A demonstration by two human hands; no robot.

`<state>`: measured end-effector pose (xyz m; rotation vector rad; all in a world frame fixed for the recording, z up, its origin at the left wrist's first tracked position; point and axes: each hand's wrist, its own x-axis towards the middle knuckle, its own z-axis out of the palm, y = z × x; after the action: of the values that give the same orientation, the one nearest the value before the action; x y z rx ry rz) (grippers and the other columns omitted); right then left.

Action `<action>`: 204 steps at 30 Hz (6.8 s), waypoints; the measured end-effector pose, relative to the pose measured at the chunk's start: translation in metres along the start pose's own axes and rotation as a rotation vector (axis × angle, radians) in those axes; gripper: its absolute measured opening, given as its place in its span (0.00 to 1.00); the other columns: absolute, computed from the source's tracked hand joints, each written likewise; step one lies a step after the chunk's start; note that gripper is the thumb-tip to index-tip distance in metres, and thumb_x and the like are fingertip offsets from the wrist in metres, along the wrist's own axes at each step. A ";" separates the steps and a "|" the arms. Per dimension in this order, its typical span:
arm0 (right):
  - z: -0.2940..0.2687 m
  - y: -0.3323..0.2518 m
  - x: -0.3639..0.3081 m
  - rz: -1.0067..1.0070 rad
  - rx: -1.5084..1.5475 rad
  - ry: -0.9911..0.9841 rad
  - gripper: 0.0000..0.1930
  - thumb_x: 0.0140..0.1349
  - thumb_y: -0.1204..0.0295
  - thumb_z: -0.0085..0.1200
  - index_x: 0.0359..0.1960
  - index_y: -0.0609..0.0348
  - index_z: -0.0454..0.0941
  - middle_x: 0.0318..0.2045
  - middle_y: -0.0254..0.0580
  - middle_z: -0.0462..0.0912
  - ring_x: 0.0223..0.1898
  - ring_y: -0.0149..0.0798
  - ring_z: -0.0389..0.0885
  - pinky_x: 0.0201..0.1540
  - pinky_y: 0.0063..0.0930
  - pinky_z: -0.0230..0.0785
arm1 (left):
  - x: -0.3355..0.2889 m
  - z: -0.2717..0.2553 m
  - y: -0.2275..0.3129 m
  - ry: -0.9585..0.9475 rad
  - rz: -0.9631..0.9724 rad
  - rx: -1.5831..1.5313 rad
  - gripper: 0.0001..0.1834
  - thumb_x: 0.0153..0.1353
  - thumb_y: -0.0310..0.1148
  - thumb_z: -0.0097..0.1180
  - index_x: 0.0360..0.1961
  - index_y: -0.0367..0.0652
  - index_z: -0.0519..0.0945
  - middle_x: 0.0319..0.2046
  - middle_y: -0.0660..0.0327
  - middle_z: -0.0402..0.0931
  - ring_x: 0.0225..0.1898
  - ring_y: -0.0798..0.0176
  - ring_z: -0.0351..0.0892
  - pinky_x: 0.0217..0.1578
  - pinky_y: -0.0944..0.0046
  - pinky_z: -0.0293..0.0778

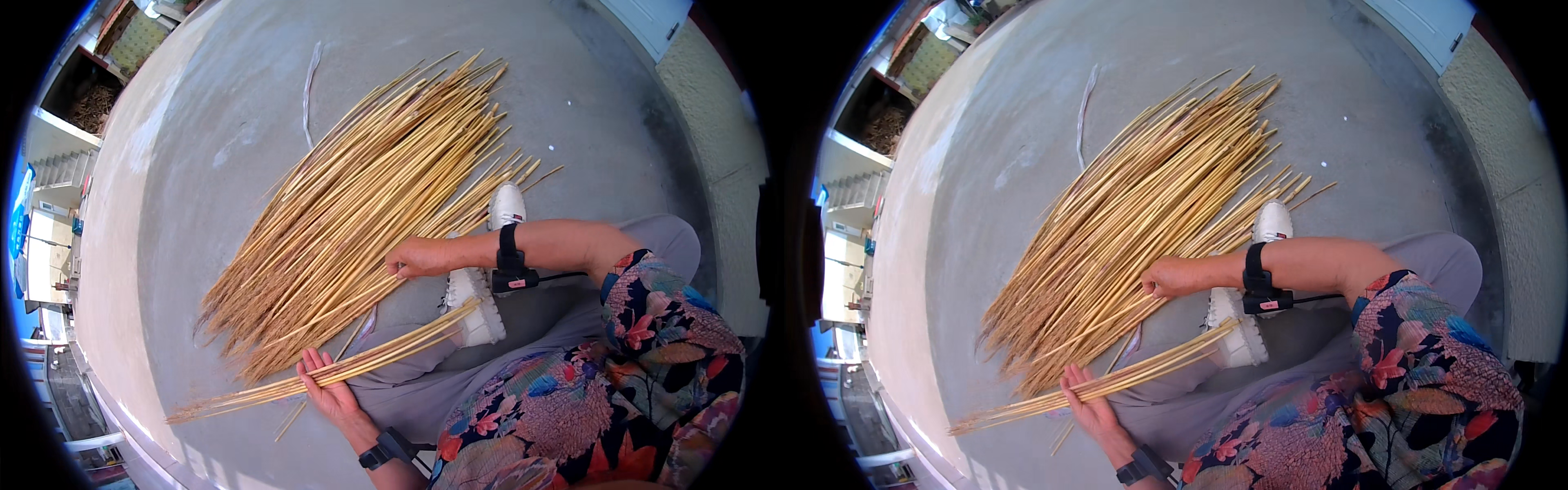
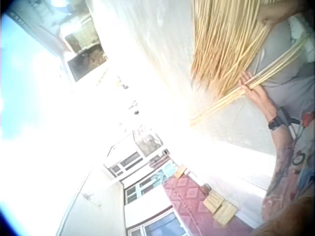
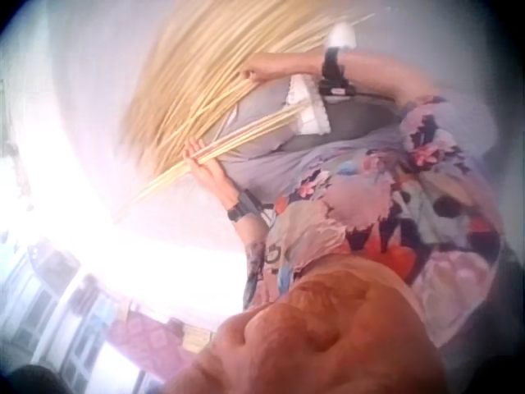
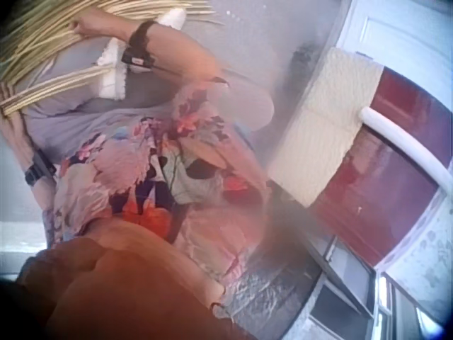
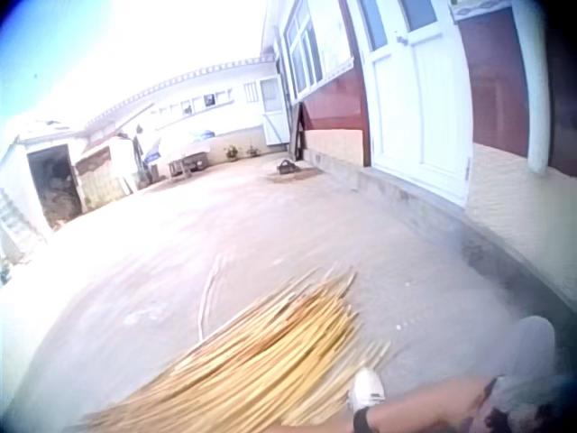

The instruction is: The person sorts through a bundle of long dry straws while sitting on the ground, picking them up one by one and grouping them together.

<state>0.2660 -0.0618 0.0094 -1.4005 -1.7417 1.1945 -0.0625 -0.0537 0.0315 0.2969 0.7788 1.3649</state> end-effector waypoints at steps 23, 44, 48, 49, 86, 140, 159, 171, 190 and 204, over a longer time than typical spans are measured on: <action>-0.053 0.057 -0.026 0.163 -0.631 0.050 0.07 0.48 0.76 0.48 0.29 0.64 0.74 0.31 0.50 0.77 0.35 0.52 0.77 0.35 0.40 0.70 | 0.007 -0.024 0.004 -0.047 -0.005 0.029 0.22 0.66 0.35 0.39 0.58 0.36 0.59 0.62 0.44 0.50 0.65 0.52 0.48 0.64 0.52 0.47; -0.103 0.072 0.031 0.109 -0.924 0.421 0.06 0.44 0.78 0.51 0.26 0.57 0.77 0.30 0.40 0.75 0.38 0.45 0.71 0.43 0.33 0.66 | 0.005 -0.017 0.004 -0.013 0.015 0.061 0.24 0.65 0.36 0.43 0.59 0.37 0.57 0.62 0.45 0.50 0.64 0.51 0.50 0.62 0.50 0.49; -0.098 0.068 0.029 0.212 -1.010 0.363 0.04 0.43 0.77 0.53 0.23 0.54 0.77 0.29 0.37 0.75 0.38 0.41 0.71 0.42 0.33 0.63 | 0.006 -0.024 0.007 -0.016 0.002 0.094 0.24 0.65 0.36 0.42 0.59 0.38 0.57 0.62 0.45 0.50 0.64 0.52 0.50 0.63 0.50 0.49; -0.096 0.064 0.028 0.249 -1.039 0.324 0.04 0.43 0.76 0.53 0.23 0.54 0.77 0.29 0.36 0.74 0.38 0.40 0.71 0.41 0.32 0.63 | 0.004 -0.024 0.008 -0.008 0.009 0.106 0.24 0.65 0.36 0.42 0.59 0.38 0.57 0.62 0.45 0.50 0.64 0.52 0.50 0.63 0.51 0.49; -0.130 0.026 -0.039 -0.127 -0.599 0.386 0.06 0.53 0.70 0.53 0.31 0.58 0.75 0.27 0.41 0.75 0.32 0.45 0.75 0.35 0.32 0.69 | 0.009 -0.021 -0.007 -0.038 0.037 0.057 0.17 0.64 0.35 0.44 0.52 0.41 0.64 0.55 0.50 0.63 0.57 0.53 0.63 0.57 0.46 0.60; 0.027 -0.050 -0.015 -0.227 -0.330 0.104 0.05 0.51 0.69 0.53 0.26 0.56 0.74 0.28 0.41 0.74 0.35 0.45 0.73 0.37 0.37 0.68 | 0.013 -0.015 0.004 -0.087 0.065 -0.136 0.09 0.63 0.30 0.44 0.41 0.36 0.70 0.44 0.54 0.71 0.59 0.51 0.61 0.61 0.46 0.56; 0.058 -0.082 0.001 -0.381 -0.403 0.093 0.06 0.47 0.76 0.48 0.28 0.65 0.71 0.30 0.50 0.70 0.27 0.48 0.77 0.27 0.35 0.72 | 0.007 -0.001 0.005 -0.130 0.040 -0.105 0.12 0.63 0.29 0.43 0.45 0.35 0.68 0.48 0.52 0.70 0.59 0.51 0.60 0.62 0.46 0.53; 0.069 -0.089 0.004 -0.437 -0.530 0.109 0.07 0.48 0.73 0.48 0.28 0.61 0.66 0.28 0.45 0.67 0.24 0.42 0.77 0.18 0.32 0.70 | 0.003 0.008 0.003 -0.062 0.060 0.005 0.09 0.63 0.32 0.45 0.40 0.38 0.71 0.38 0.57 0.74 0.52 0.54 0.68 0.57 0.49 0.62; 0.055 -0.088 -0.001 -0.107 -0.278 -0.345 0.15 0.62 0.58 0.41 0.35 0.58 0.65 0.29 0.51 0.76 0.33 0.54 0.76 0.33 0.44 0.69 | 0.003 0.002 0.006 -0.161 -0.047 -0.340 0.06 0.63 0.34 0.46 0.33 0.43 0.69 0.23 0.65 0.63 0.30 0.66 0.66 0.46 0.56 0.67; -0.025 -0.041 0.028 -0.124 -0.283 -0.124 0.18 0.62 0.59 0.43 0.44 0.62 0.69 0.38 0.51 0.71 0.42 0.52 0.71 0.44 0.43 0.65 | 0.009 -0.001 -0.002 -0.094 0.001 -0.111 0.08 0.64 0.35 0.43 0.30 0.44 0.65 0.21 0.66 0.61 0.27 0.69 0.65 0.49 0.57 0.65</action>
<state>0.2628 -0.0294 0.0541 -1.3742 -2.1187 1.0169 -0.0616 -0.0463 0.0269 0.2714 0.6226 1.3795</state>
